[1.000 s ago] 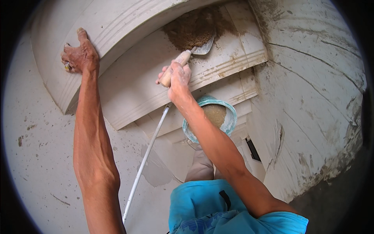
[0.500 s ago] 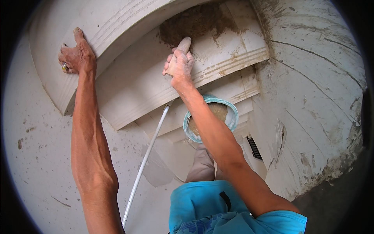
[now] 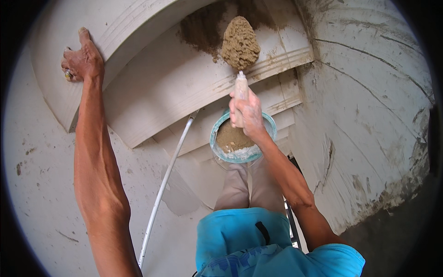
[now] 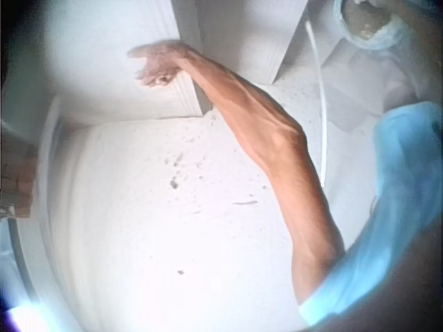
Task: The person applies cement mixture to the corner and underside of concrete stairs using a trowel, then brushes away debris from the steps with a broom.
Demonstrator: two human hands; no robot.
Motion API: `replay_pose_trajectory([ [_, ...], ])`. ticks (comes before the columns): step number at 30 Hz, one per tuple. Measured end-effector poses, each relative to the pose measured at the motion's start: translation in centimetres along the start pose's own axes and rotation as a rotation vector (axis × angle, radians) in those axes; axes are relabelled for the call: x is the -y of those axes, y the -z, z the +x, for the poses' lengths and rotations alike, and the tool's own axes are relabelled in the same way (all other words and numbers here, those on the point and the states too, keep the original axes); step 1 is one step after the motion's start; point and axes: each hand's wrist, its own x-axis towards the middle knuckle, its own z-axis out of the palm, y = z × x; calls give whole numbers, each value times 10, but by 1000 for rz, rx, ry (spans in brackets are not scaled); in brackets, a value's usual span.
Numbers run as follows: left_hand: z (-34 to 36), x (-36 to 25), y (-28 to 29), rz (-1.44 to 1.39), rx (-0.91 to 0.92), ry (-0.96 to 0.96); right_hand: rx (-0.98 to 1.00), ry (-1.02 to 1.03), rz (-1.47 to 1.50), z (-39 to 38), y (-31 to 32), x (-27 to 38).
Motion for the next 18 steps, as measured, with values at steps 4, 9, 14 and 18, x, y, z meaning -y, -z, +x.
replay_pose_trajectory([
  [4, 1, -5, 7, -35, 85, 59, -64, -112, -306, -60, 49, -11],
  [9, -1, -6, 8, -45, 95, 71, -9, -90, -857, -128, 123, -42],
  [14, 7, 1, 2, -6, 76, 53, -66, 146, -1434, -157, 165, -70],
  [18, 10, 4, 0, -22, 79, 42, -149, 319, -1602, -161, 177, -79],
])
